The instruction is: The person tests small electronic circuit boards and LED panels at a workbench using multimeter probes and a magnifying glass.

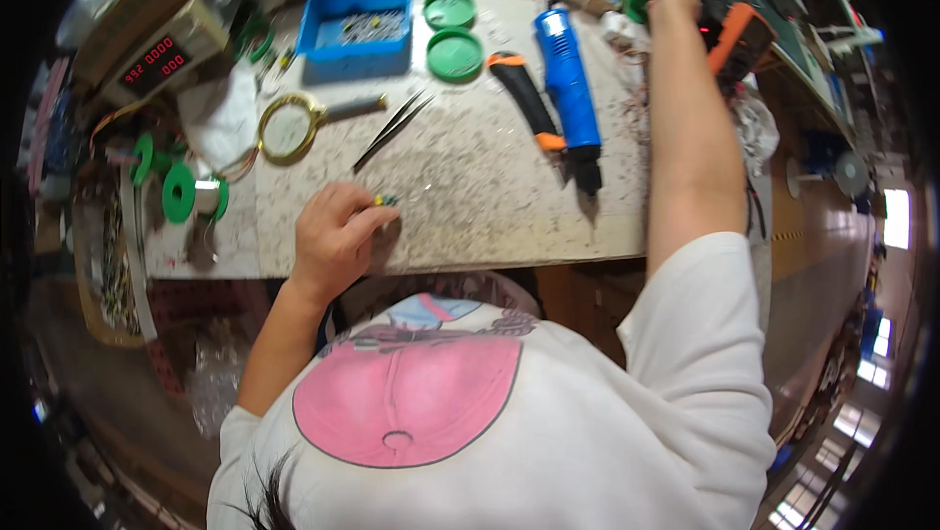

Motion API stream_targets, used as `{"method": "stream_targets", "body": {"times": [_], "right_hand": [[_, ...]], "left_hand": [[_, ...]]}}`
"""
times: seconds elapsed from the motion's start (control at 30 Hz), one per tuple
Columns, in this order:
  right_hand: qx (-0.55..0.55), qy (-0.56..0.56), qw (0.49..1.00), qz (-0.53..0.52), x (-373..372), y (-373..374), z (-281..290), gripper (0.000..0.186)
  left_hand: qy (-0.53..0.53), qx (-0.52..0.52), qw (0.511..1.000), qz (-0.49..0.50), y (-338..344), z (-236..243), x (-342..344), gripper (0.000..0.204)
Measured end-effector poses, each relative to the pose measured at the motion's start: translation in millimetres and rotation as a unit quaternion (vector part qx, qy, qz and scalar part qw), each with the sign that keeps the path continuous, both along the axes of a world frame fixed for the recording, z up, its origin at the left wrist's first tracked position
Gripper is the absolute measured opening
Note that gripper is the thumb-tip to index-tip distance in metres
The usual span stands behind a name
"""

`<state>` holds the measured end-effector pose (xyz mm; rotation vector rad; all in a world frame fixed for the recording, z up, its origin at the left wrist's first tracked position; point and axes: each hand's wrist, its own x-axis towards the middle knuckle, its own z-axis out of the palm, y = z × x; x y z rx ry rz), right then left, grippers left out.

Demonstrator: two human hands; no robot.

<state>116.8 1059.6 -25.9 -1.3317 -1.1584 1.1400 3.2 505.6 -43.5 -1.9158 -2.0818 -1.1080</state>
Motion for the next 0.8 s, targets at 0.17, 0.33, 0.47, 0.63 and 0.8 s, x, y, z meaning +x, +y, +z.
{"method": "stream_targets", "body": {"times": [0.17,0.33,0.47,0.63,0.8], "right_hand": [[0.181,-0.104,0.97,-0.125,-6,-22,33,0.042],[0.281,0.176,0.925,0.186,5,-198,67,0.024],[0.232,0.041,0.785,0.573,26,-316,43,0.017],[0.35,-0.122,0.716,0.591,31,-362,39,0.009],[0.27,-0.198,0.757,0.561,31,-369,29,0.012]], "left_hand": [[-0.015,-0.019,1.0,-0.01,-3,3,-3,0.028],[-0.104,-0.022,0.994,0.034,-5,3,-2,0.039],[-0.141,-0.037,0.989,0.031,-5,-3,-4,0.055],[-0.13,-0.049,0.989,0.042,-2,-3,-3,0.061],[-0.155,-0.052,0.985,0.053,-3,-6,-3,0.061]]}}
